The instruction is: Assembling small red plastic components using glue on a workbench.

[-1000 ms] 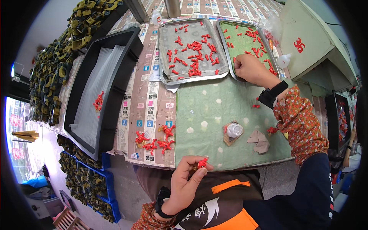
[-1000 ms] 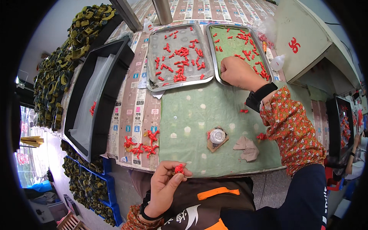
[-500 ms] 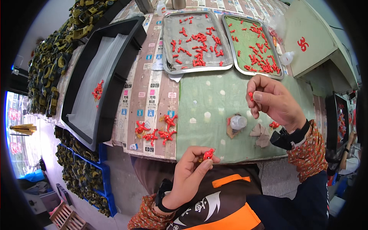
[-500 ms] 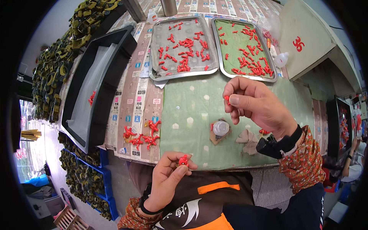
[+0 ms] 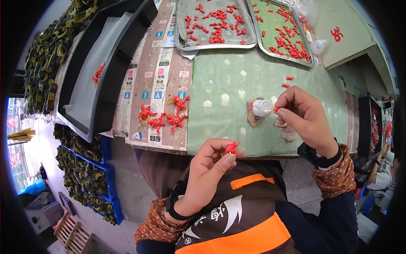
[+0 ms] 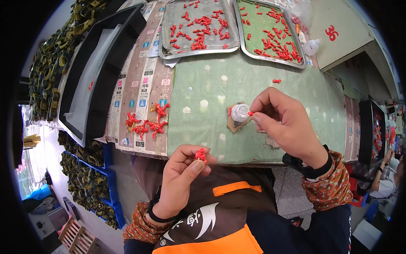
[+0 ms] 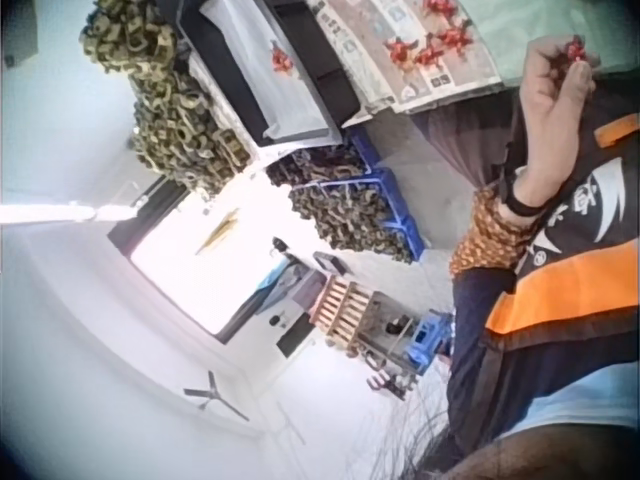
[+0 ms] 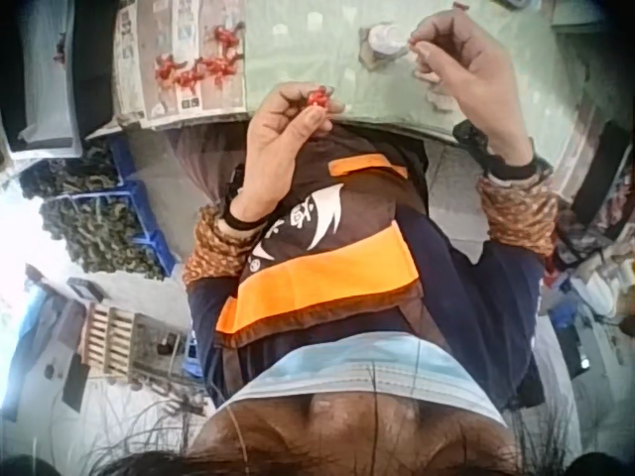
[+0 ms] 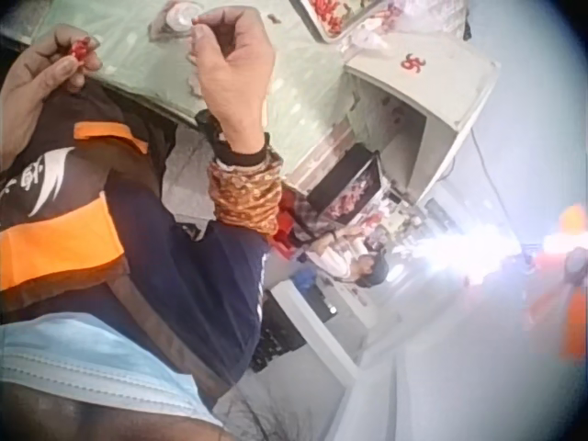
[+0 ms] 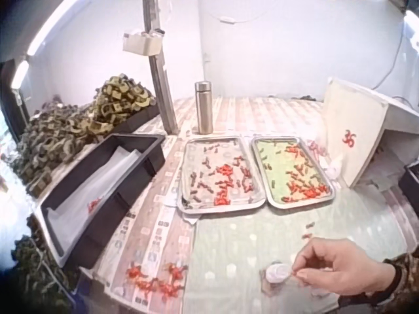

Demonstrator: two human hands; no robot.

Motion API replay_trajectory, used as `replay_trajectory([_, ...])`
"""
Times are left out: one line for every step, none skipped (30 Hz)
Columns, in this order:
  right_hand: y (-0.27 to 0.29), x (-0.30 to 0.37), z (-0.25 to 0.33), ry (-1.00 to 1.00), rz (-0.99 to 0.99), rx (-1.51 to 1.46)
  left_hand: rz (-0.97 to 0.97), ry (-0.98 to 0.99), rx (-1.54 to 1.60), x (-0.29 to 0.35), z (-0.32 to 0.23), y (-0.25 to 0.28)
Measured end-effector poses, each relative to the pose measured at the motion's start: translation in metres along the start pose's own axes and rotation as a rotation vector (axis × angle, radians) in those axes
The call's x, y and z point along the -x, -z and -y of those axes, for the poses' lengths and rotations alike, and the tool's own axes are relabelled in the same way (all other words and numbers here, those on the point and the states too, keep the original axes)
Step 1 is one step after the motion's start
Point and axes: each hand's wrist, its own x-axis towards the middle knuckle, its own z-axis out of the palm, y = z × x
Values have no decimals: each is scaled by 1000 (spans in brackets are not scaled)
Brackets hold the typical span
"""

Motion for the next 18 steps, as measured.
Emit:
replay_trajectory([-3,0,1,-2,6,2,-3,-7,-8,0,1,0])
replay_trajectory([-7,0,2,49,-34,144,-5,-15,-16,1,2,0])
replay_trajectory([-10,0,3,101,-73,285,-10,-17,-12,1,4,0])
replay_trajectory([-12,1,2,101,-70,288,-9,-36,-19,2,5,0])
replay_trajectory([-14,2,1,174,-97,408,-8,-55,-25,2,6,0])
replay_trajectory([-15,2,0,249,-124,528,-10,-57,-22,2,6,1])
replay_trajectory([-15,2,0,249,-121,529,-6,-47,-4,3,6,1])
replay_trajectory([-16,2,0,294,-127,593,-2,-38,15,4,6,2])
replay_trajectory([-16,1,0,339,-134,656,-4,-39,17,4,6,2])
replay_trajectory([-16,1,0,340,-131,657,-3,-34,11,5,6,3])
replay_trajectory([-17,0,-2,357,-136,676,-2,-29,6,5,7,3])
replay_trajectory([-17,0,-2,374,-141,694,-4,-31,8,5,7,3])
replay_trajectory([-18,-1,-1,375,-140,696,-20,-28,22,5,7,2])
replay_trajectory([-20,-1,0,335,-151,683,-37,-26,35,5,8,1])
replay_trajectory([-22,-1,0,296,-162,669,-37,-26,37,5,8,1])
replay_trajectory([-22,-2,1,297,-160,669,-42,-23,41,5,9,2])
replay_trajectory([-23,-2,2,282,-158,680,-47,-20,45,5,9,2])
replay_trajectory([-23,-3,2,267,-157,690,-50,-22,46,5,11,3])
